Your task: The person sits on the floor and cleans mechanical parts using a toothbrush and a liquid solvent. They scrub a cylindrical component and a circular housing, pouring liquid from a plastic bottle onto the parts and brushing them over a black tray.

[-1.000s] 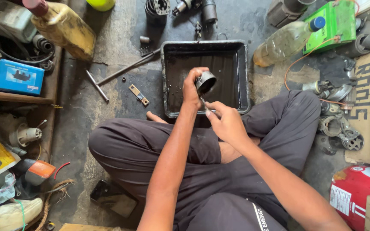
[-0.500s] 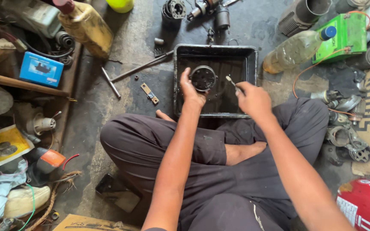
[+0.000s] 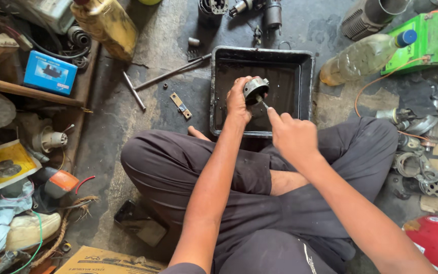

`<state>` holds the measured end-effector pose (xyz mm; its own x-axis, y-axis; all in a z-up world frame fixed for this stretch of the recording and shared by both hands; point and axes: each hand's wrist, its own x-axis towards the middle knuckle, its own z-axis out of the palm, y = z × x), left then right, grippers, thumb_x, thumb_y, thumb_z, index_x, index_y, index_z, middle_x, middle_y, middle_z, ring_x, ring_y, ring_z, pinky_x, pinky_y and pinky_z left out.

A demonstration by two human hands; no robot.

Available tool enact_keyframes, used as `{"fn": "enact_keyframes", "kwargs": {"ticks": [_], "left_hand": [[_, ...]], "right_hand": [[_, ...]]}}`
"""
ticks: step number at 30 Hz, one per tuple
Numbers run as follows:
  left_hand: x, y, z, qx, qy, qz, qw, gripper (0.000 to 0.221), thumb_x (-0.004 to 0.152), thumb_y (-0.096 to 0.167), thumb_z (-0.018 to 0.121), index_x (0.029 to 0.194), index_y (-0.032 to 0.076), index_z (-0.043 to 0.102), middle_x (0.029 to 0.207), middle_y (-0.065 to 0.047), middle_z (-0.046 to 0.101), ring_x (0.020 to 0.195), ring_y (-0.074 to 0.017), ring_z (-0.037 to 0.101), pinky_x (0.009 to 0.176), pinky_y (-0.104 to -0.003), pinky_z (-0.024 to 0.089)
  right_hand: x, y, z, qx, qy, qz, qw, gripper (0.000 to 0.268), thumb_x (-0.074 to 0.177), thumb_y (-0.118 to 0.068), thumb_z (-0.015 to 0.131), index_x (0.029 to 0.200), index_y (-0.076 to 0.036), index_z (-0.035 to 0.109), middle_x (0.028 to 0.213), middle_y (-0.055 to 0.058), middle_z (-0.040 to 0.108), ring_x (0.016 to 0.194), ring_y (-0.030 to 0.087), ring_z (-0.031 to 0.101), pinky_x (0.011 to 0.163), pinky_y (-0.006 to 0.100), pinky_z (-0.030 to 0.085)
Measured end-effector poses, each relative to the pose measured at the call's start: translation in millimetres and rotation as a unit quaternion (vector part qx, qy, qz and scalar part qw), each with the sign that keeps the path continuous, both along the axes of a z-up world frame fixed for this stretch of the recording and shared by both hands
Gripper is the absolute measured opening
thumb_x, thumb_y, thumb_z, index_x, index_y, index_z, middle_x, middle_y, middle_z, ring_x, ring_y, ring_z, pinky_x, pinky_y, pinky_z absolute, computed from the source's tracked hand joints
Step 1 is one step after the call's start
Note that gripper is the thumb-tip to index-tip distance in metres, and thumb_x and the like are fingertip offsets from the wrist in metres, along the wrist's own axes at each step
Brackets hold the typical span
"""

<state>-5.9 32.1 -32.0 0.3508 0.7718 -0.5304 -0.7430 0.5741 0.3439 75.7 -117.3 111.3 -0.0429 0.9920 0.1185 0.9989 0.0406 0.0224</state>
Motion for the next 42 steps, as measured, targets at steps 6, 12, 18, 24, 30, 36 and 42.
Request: {"fn": "enact_keyframes", "kwargs": {"ticks": [6, 12, 18, 24, 30, 36, 42], "left_hand": [[-7, -2, 1, -0.001, -0.100, -0.042, 0.994, 0.027, 0.087, 0.019, 0.065, 0.098, -0.005, 0.070, 0.094, -0.020, 0.073, 0.085, -0.0371, 0.074, 0.078, -0.046, 0.065], [-10, 1, 4, 0.003, -0.151, -0.038, 0.988, 0.033, 0.086, 0.024, 0.061, 0.096, -0.006, 0.070, 0.092, -0.023, 0.073, 0.085, -0.0383, 0.075, 0.079, -0.047, 0.064], [-1, -3, -5, 0.013, -0.074, -0.035, 0.997, 0.030, 0.093, 0.019, 0.064, 0.106, -0.008, 0.068, 0.099, -0.021, 0.072, 0.089, -0.0357, 0.072, 0.085, -0.046, 0.061], [-7, -4, 2, -0.009, -0.147, -0.048, 0.988, 0.040, 0.087, 0.027, 0.058, 0.100, -0.010, 0.069, 0.089, -0.025, 0.074, 0.081, -0.0367, 0.074, 0.076, -0.044, 0.064], [-3, -4, -6, -0.006, -0.040, -0.020, 0.999, 0.031, 0.090, 0.023, 0.062, 0.102, -0.004, 0.071, 0.092, -0.017, 0.075, 0.081, -0.0295, 0.073, 0.075, -0.041, 0.063], [4, -10, -13, -0.020, -0.073, -0.035, 0.996, 0.032, 0.090, 0.024, 0.062, 0.100, -0.005, 0.070, 0.091, -0.018, 0.075, 0.078, -0.0304, 0.074, 0.075, -0.039, 0.063], [-4, -5, -5, -0.009, -0.101, -0.058, 0.993, 0.044, 0.087, 0.030, 0.062, 0.103, -0.010, 0.069, 0.088, -0.022, 0.075, 0.076, -0.0319, 0.075, 0.073, -0.038, 0.064]], "right_hand": [[-41, 0, -24, 0.062, 0.238, -0.084, 0.966, 0.026, 0.096, -0.021, 0.070, 0.121, -0.016, 0.074, 0.075, 0.010, 0.066, 0.063, 0.031, 0.066, 0.057, 0.042, 0.052], [-15, 2, -15, 0.064, 0.355, -0.058, 0.931, 0.027, 0.096, -0.022, 0.070, 0.122, -0.015, 0.073, 0.083, 0.011, 0.072, 0.069, 0.029, 0.072, 0.056, 0.039, 0.056], [-28, -2, -6, 0.007, 0.113, -0.086, 0.990, 0.034, 0.092, -0.019, 0.068, 0.125, -0.011, 0.073, 0.073, 0.013, 0.071, 0.055, 0.033, 0.068, 0.046, 0.043, 0.049], [-26, 10, -13, -0.151, 0.761, -0.310, 0.549, 0.031, 0.100, -0.021, 0.066, 0.128, -0.010, 0.074, 0.062, 0.003, 0.061, 0.046, 0.011, 0.043, 0.043, 0.031, 0.028], [-15, 3, -2, -0.012, 0.127, -0.091, 0.988, 0.029, 0.095, -0.019, 0.066, 0.124, -0.017, 0.071, 0.074, 0.009, 0.071, 0.058, 0.033, 0.068, 0.048, 0.045, 0.049], [-35, 4, -15, -0.018, 0.325, -0.143, 0.935, 0.025, 0.096, -0.021, 0.068, 0.120, -0.015, 0.075, 0.070, 0.015, 0.070, 0.067, 0.035, 0.070, 0.057, 0.045, 0.051], [-14, 5, -30, -0.043, 0.602, -0.093, 0.792, 0.028, 0.102, -0.014, 0.065, 0.127, -0.005, 0.071, 0.080, 0.017, 0.067, 0.064, 0.040, 0.059, 0.055, 0.044, 0.046]]}}
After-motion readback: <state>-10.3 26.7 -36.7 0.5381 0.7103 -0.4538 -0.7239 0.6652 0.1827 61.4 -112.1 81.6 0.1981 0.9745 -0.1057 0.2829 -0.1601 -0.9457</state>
